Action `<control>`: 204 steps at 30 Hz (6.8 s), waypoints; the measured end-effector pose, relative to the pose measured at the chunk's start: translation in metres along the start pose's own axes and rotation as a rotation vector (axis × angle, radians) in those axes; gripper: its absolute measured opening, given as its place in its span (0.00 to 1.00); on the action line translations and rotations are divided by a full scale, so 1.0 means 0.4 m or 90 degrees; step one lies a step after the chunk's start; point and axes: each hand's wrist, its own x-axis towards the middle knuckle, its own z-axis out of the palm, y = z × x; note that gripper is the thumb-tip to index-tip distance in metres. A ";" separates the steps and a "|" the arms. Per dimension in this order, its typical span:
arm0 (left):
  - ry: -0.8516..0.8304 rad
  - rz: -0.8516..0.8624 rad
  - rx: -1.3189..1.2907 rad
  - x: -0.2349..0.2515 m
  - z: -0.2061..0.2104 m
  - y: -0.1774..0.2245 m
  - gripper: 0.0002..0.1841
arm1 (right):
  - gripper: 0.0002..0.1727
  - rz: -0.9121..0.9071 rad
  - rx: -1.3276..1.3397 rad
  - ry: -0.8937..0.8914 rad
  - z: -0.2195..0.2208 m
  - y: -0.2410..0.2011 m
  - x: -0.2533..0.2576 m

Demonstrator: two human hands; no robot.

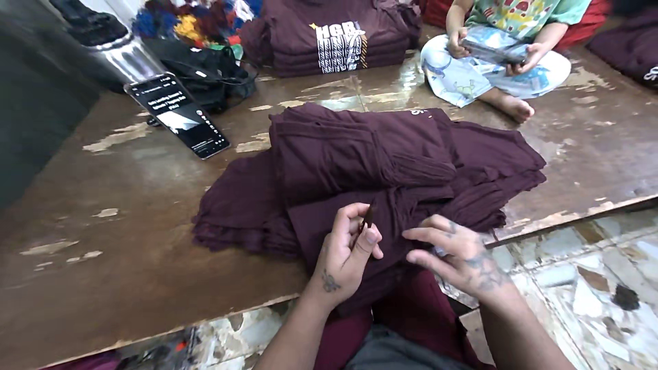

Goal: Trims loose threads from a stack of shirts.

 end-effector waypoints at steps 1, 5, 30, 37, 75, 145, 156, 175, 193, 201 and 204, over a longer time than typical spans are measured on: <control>-0.005 0.004 0.022 0.000 0.001 0.003 0.23 | 0.22 0.000 -0.002 0.000 0.011 0.004 -0.003; -0.025 0.025 0.080 0.000 0.004 0.005 0.24 | 0.13 -0.011 -0.055 0.018 0.027 0.003 -0.011; -0.205 0.099 0.401 -0.029 -0.011 0.042 0.20 | 0.14 -0.059 -0.106 -0.008 -0.025 0.000 -0.038; -0.187 0.150 0.471 -0.027 -0.004 0.044 0.18 | 0.14 -0.090 -0.094 0.047 -0.018 -0.001 -0.046; 0.009 -0.127 -0.060 0.073 -0.019 0.025 0.14 | 0.33 0.078 -0.070 -0.035 -0.077 -0.021 0.009; -0.288 -0.127 0.554 -0.015 -0.103 0.105 0.19 | 0.17 -0.136 -0.017 -0.022 -0.093 -0.052 -0.044; 0.194 -0.039 0.283 0.090 -0.112 0.135 0.14 | 0.28 -0.019 -0.173 -0.218 0.111 0.040 0.332; -0.162 0.065 0.283 -0.051 -0.171 0.103 0.11 | 0.10 -0.114 -0.129 0.029 0.019 0.002 0.074; 0.002 -0.062 -0.090 0.019 -0.044 0.086 0.20 | 0.14 -0.097 -0.136 0.019 -0.012 -0.021 -0.061; 0.019 -0.038 -0.109 0.007 -0.039 0.014 0.26 | 0.15 -0.063 -0.113 -0.058 -0.026 0.046 -0.111; 0.037 -0.067 -0.175 0.020 -0.035 0.047 0.20 | 0.14 -0.026 -0.128 -0.127 -0.057 0.004 -0.096</control>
